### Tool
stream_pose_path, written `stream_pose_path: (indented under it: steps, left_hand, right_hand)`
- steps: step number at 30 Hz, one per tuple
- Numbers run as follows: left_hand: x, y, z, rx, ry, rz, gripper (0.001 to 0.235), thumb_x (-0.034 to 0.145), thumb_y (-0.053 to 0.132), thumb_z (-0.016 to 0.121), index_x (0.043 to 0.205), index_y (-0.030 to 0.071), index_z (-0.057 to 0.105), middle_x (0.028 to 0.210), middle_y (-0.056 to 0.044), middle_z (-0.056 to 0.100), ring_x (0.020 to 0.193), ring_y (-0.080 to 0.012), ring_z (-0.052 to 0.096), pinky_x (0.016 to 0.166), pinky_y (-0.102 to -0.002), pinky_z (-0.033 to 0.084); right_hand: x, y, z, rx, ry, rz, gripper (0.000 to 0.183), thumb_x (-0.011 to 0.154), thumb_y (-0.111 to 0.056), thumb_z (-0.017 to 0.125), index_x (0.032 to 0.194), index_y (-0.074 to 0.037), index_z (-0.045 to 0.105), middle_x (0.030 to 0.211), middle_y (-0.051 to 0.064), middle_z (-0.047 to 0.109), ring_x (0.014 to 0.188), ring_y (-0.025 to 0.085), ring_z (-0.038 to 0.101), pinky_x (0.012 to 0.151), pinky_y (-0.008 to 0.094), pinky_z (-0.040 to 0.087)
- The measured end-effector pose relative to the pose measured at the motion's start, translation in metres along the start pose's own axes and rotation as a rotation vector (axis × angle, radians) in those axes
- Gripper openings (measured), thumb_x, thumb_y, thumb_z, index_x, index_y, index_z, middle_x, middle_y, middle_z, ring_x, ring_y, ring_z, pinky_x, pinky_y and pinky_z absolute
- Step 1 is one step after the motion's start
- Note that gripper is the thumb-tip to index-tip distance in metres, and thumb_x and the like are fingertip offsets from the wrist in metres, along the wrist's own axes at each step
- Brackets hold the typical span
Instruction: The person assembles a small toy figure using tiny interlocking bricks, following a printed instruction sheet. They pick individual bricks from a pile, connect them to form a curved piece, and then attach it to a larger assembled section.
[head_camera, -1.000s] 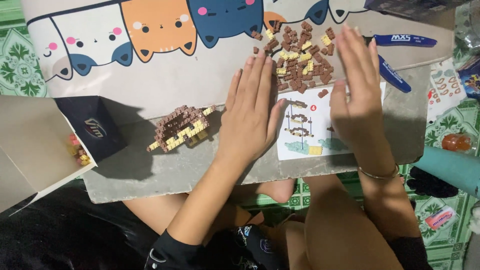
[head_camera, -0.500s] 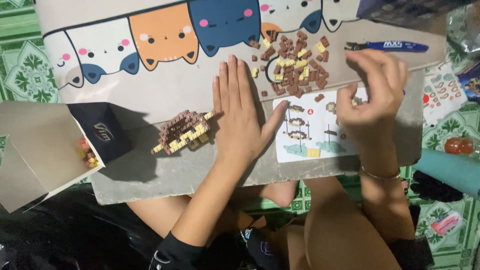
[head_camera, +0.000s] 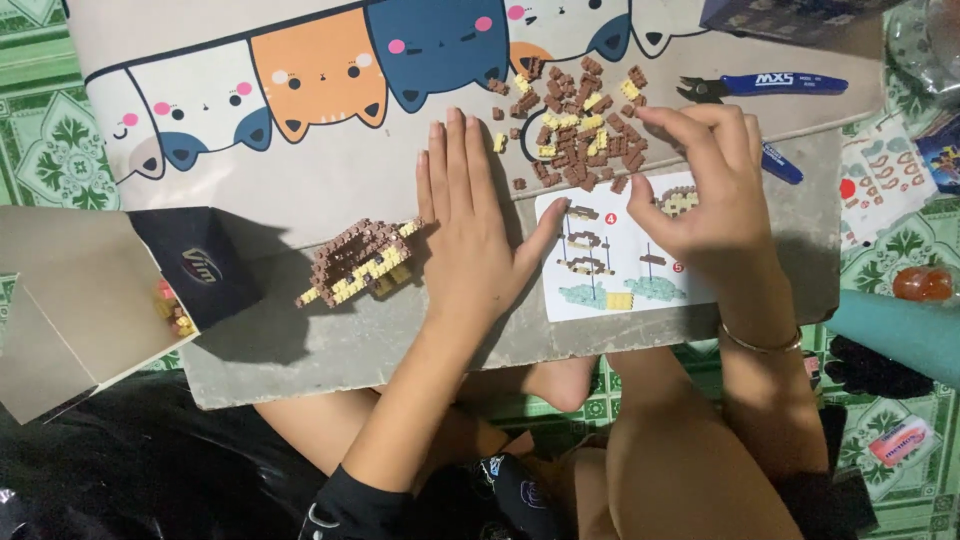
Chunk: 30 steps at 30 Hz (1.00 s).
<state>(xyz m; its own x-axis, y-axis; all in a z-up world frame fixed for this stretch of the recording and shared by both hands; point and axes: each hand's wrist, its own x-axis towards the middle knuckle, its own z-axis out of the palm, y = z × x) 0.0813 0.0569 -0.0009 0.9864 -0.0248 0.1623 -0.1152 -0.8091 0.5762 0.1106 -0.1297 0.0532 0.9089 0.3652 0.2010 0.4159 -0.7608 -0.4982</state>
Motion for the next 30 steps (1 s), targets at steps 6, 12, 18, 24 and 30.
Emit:
stream_pose_path:
  steps: [6,12,18,24,30]
  left_hand:
    - [0.0016,0.0020,-0.0033,-0.030,-0.007,0.004,0.085,0.089,0.044,0.063,0.141,-0.010,0.021,0.149,-0.028,0.020,0.143,-0.0370,0.017,0.119,-0.045,0.009]
    - [0.0012,0.0016,-0.0022,-0.021,-0.014,-0.014,0.083,0.090,0.043,0.062,0.142,-0.008,0.021,0.151,-0.025,0.021,0.144,-0.0354,0.017,0.119,-0.045,0.010]
    - [0.0016,0.0027,-0.0037,-0.031,-0.018,-0.017,0.081,0.090,0.040,0.064,0.142,-0.007,0.022,0.150,-0.024,0.023,0.144,-0.0356,0.018,0.120,-0.046,0.012]
    - [0.0009,0.0026,-0.0019,-0.022,-0.015,-0.018,0.082,0.091,0.040,0.065,0.142,-0.007,0.022,0.151,-0.024,0.021,0.144,-0.0356,0.017,0.120,-0.046,0.011]
    - [0.0009,0.0023,-0.0010,0.000,-0.018,-0.016,0.082,0.091,0.042,0.065,0.143,-0.005,0.021,0.152,-0.023,0.020,0.145,-0.0348,0.017,0.121,-0.046,0.012]
  right_hand:
    - [-0.0016,0.0031,-0.0019,-0.015,-0.045,-0.029,0.060,0.069,0.000,0.064,0.127,0.002,0.053,0.111,0.017,0.046,0.097,0.029,0.038,0.091,0.038,0.033]
    - [-0.0026,0.0051,0.0009,-0.036,-0.027,-0.004,0.056,0.076,-0.008,0.078,0.126,0.003,0.055,0.112,0.016,0.045,0.100,0.029,0.040,0.091,0.038,0.035]
    - [-0.0021,0.0061,0.0006,0.015,-0.011,-0.026,0.049,0.079,-0.004,0.076,0.123,0.004,0.058,0.109,0.015,0.047,0.100,0.028,0.040,0.092,0.037,0.034]
    - [-0.0002,0.0069,0.0019,0.112,0.069,0.012,0.034,0.086,0.013,0.066,0.118,0.013,0.055,0.109,0.020,0.048,0.097,0.028,0.047,0.087,0.034,0.042]
    - [-0.0006,0.0080,0.0018,0.135,0.091,0.010,0.034,0.087,0.014,0.066,0.119,0.013,0.055,0.109,0.020,0.049,0.095,0.027,0.048,0.086,0.034,0.043]
